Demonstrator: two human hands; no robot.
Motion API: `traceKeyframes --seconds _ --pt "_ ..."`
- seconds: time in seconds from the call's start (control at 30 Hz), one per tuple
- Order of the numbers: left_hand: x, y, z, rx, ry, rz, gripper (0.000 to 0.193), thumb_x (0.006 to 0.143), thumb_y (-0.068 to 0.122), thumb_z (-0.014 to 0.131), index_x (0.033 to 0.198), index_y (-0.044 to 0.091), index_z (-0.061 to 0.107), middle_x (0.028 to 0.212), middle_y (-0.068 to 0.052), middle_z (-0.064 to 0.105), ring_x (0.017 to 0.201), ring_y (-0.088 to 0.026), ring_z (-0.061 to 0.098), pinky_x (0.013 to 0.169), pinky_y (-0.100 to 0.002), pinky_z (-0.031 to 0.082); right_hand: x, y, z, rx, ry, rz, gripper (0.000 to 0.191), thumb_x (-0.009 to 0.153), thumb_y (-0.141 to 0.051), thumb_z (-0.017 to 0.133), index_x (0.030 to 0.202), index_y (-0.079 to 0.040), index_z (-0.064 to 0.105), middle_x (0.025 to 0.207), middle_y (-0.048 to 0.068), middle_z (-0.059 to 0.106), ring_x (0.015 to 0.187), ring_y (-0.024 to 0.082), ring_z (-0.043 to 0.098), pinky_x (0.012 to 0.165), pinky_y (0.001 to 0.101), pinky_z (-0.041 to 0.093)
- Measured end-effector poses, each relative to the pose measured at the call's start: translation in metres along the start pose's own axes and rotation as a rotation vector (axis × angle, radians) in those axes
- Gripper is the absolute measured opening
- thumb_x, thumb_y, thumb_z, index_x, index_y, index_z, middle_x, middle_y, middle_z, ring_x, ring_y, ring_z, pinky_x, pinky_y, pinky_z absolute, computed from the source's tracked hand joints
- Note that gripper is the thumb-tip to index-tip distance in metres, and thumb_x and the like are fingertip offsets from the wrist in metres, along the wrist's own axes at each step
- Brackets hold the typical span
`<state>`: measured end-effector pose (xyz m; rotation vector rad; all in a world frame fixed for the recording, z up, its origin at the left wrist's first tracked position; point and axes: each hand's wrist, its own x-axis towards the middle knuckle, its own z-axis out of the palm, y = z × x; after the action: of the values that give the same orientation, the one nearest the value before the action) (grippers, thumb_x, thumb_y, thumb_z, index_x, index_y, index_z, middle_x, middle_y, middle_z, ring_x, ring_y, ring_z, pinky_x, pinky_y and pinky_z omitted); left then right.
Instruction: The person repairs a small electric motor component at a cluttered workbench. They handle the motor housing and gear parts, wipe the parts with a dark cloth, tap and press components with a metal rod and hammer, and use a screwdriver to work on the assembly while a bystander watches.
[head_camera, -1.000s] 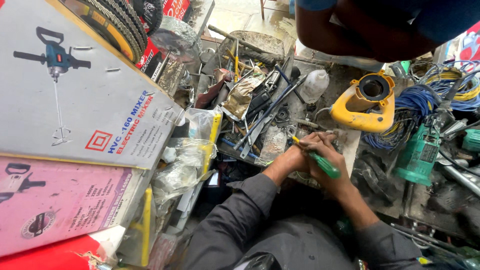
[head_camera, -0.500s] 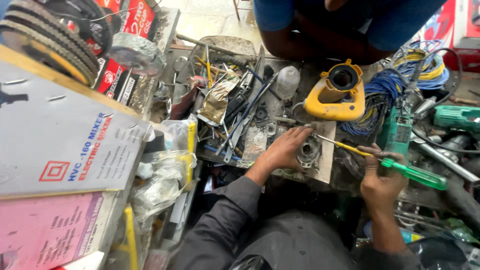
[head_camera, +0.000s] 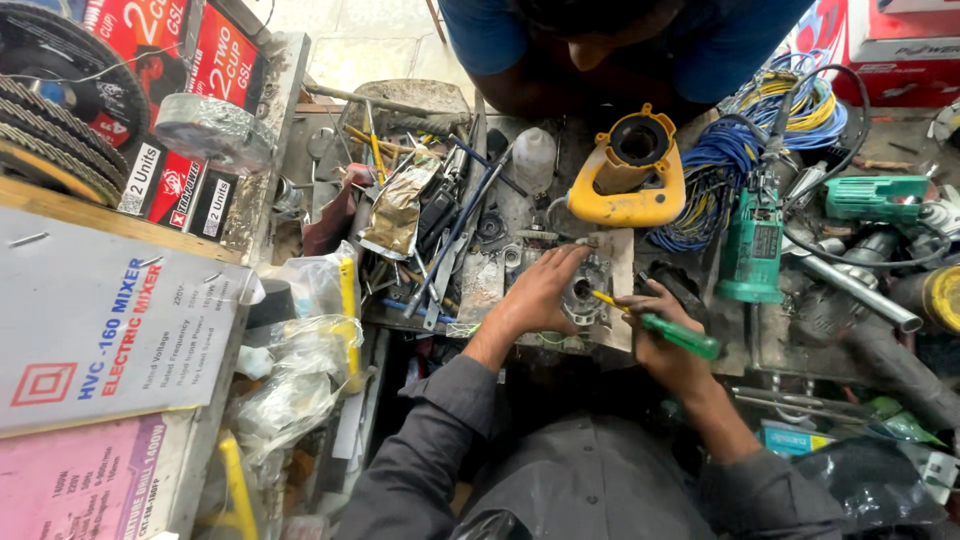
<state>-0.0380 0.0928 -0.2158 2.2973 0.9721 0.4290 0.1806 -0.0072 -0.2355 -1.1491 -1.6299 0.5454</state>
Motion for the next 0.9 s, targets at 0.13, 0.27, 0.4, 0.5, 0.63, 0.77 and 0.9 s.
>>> traceKeyframes --seconds 0.13,0.27,0.4,0.5,0.63,0.77,0.9 --pt "-0.001 0.007 -0.004 0.002 -0.031 -0.060 0.123 0.043 0.023 0.097 0.150 0.004 0.038 0.152 -0.019 0.046 0.141 -0.040 0.043 0.115 -0.044 0.041 0.009 -0.017 0.002 -0.092 -0.009 -0.049 0.022 0.090 0.001 0.072 0.106 -0.004 0.057 0.106 0.009 0.077 0.105 0.026 0.075 0.111 0.0487 0.051" --pt "-0.001 0.009 -0.006 -0.003 -0.037 -0.060 0.123 0.043 0.022 0.097 0.149 0.004 0.038 0.153 -0.019 0.045 0.141 -0.039 0.043 0.115 -0.044 0.041 0.015 -0.024 0.003 -0.180 -0.030 0.031 0.016 0.093 -0.004 0.073 0.105 -0.004 0.062 0.100 0.010 0.076 0.097 0.028 0.074 0.111 0.0480 0.052" --pt "-0.001 0.005 -0.004 -0.015 -0.015 -0.033 0.122 0.042 0.021 0.096 0.149 0.004 0.039 0.152 -0.019 0.047 0.141 -0.040 0.044 0.115 -0.044 0.042 0.013 -0.020 0.003 -0.213 -0.016 0.092 0.015 0.092 -0.008 0.072 0.103 -0.002 0.063 0.100 0.010 0.077 0.101 0.031 0.073 0.108 0.0464 0.052" --pt "-0.001 0.003 0.000 -0.011 0.022 0.009 0.120 0.042 0.021 0.094 0.147 0.001 0.039 0.148 -0.021 0.049 0.139 -0.041 0.045 0.115 -0.045 0.041 0.008 -0.015 -0.002 -0.207 0.035 0.170 0.008 0.097 -0.005 0.072 0.103 -0.004 0.067 0.098 0.013 0.075 0.091 0.027 0.072 0.113 0.0454 0.053" --pt "0.001 0.000 0.003 -0.010 0.065 0.045 0.117 0.044 0.023 0.092 0.147 0.000 0.041 0.147 -0.021 0.050 0.137 -0.041 0.048 0.115 -0.044 0.042 0.004 -0.019 -0.014 -0.028 0.338 0.269 0.014 0.108 -0.008 0.067 0.115 -0.003 0.056 0.108 0.014 0.072 0.112 0.026 0.071 0.108 0.0386 0.053" --pt "0.002 -0.003 0.007 -0.015 0.095 0.076 0.115 0.043 0.024 0.092 0.143 -0.002 0.043 0.142 -0.022 0.053 0.133 -0.041 0.050 0.114 -0.044 0.043 0.028 -0.029 0.001 0.268 0.393 0.235 0.017 0.115 -0.013 0.068 0.118 -0.005 0.053 0.115 0.012 0.072 0.115 0.023 0.071 0.115 0.0348 0.053" --pt "0.006 -0.014 0.021 0.070 -0.019 -0.025 0.093 0.049 0.034 0.095 0.125 0.001 0.053 0.136 -0.019 0.058 0.134 -0.038 0.052 0.116 -0.044 0.044 0.072 -0.034 0.057 -0.002 0.185 0.261 0.016 0.102 -0.013 0.071 0.109 -0.001 0.063 0.107 0.014 0.075 0.103 0.023 0.074 0.093 0.0343 0.056"
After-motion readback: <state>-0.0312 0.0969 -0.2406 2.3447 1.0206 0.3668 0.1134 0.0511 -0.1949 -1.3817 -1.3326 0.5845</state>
